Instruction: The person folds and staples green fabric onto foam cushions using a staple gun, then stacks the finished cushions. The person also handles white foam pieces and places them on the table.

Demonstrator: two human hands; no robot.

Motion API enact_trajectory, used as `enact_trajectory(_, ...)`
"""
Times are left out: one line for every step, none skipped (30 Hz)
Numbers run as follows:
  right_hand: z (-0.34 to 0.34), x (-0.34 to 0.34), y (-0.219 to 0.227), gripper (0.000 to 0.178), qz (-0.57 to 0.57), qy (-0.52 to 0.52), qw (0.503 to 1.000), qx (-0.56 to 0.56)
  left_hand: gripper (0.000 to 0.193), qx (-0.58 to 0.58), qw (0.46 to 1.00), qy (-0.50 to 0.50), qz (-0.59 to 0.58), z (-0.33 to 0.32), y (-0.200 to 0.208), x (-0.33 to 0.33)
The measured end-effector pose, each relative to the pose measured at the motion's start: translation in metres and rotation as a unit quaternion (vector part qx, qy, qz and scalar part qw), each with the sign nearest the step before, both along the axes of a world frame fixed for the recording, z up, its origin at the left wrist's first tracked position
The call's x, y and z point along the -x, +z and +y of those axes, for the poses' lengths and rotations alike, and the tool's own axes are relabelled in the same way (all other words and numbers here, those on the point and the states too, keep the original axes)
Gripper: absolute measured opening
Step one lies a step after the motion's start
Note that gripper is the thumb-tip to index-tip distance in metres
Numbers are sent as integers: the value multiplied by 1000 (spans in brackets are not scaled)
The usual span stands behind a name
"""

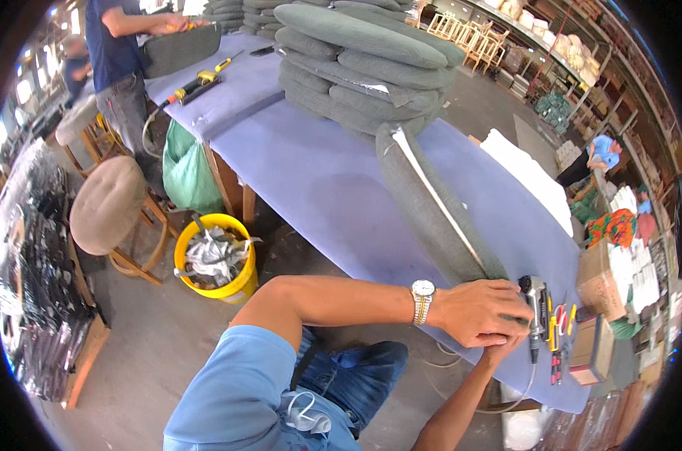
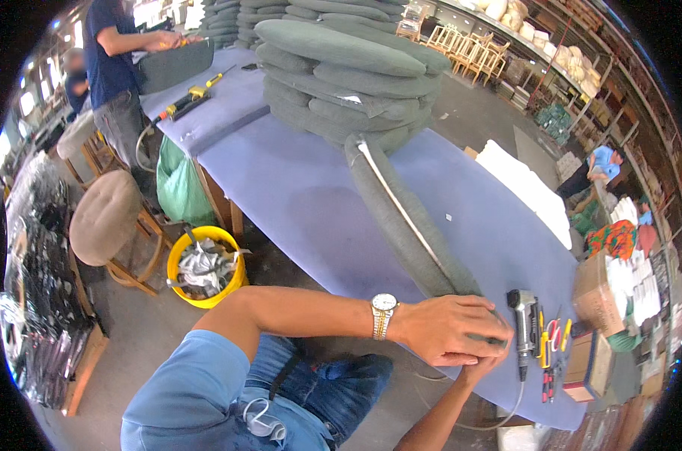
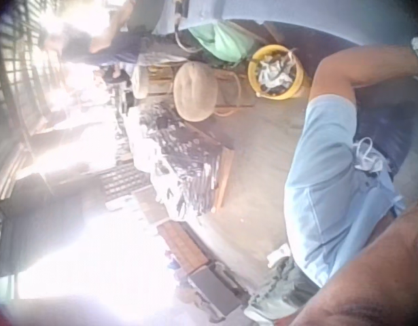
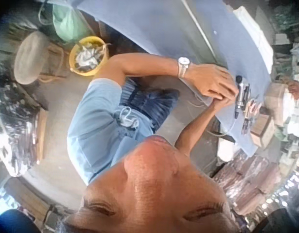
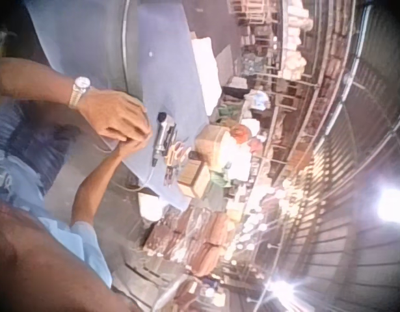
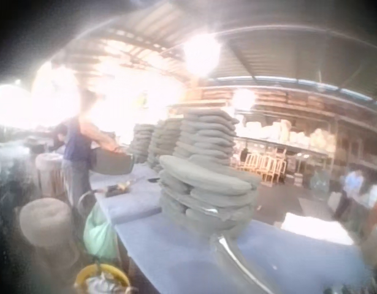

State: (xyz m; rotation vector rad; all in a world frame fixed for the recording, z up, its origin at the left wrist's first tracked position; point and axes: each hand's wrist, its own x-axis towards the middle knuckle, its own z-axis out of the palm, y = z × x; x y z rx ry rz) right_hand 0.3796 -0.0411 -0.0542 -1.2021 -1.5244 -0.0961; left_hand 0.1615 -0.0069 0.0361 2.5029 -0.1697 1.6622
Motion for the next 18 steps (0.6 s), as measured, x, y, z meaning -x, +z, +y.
enact_trajectory(4,-23,-1,62,46,34,998,33,31,29,999,-22,-26,-6,6,-4)
enact_trajectory(14,-48,-22,60,103,77,989,67,36,56,997,-35,-40,-13,7,-3)
enact_trajectory(21,-69,-41,59,161,118,975,100,41,84,994,-50,-52,-18,10,1)
enact_trajectory(24,-65,-42,59,244,168,947,123,37,93,994,-48,-45,-22,17,14)
enact_trajectory(22,-55,-36,59,328,205,912,139,34,97,992,-44,-61,-25,20,23)
enact_trajectory(22,-45,-29,61,425,247,859,144,31,102,991,-40,-77,-26,23,33)
enact_trajectory(24,-20,-14,63,521,283,792,147,27,109,989,-27,-95,-28,25,46)
enact_trajectory(16,-16,-5,64,560,279,767,140,25,159,979,-87,-93,-36,36,56)
enact_trajectory(12,-19,1,65,568,270,766,131,23,208,963,-146,-91,-45,49,67)
enact_trajectory(17,-18,-4,66,555,260,781,117,22,258,943,-190,-85,-53,64,81)
enact_trajectory(14,-24,-2,66,529,234,810,94,21,226,938,-232,-122,-64,81,88)
enact_trajectory(20,-28,-7,67,495,210,840,72,21,195,931,-263,-160,-73,96,97)
enact_trajectory(36,-19,-22,68,477,208,851,68,23,157,942,-239,-175,-79,103,108)
enact_trajectory(31,-29,-18,69,455,183,870,45,25,103,948,-227,-198,-85,113,114)
enact_trajectory(28,-37,-20,70,440,164,882,32,27,52,951,-209,-221,-88,121,119)
enact_trajectory(27,-40,-21,71,430,155,889,23,27,31,958,-177,-224,-91,125,127)
enact_trajectory(27,-41,-23,72,426,147,893,17,27,29,964,-157,-214,-93,123,130)
enact_trajectory(28,-42,-25,73,421,141,896,12,28,33,969,-139,-201,-95,121,131)
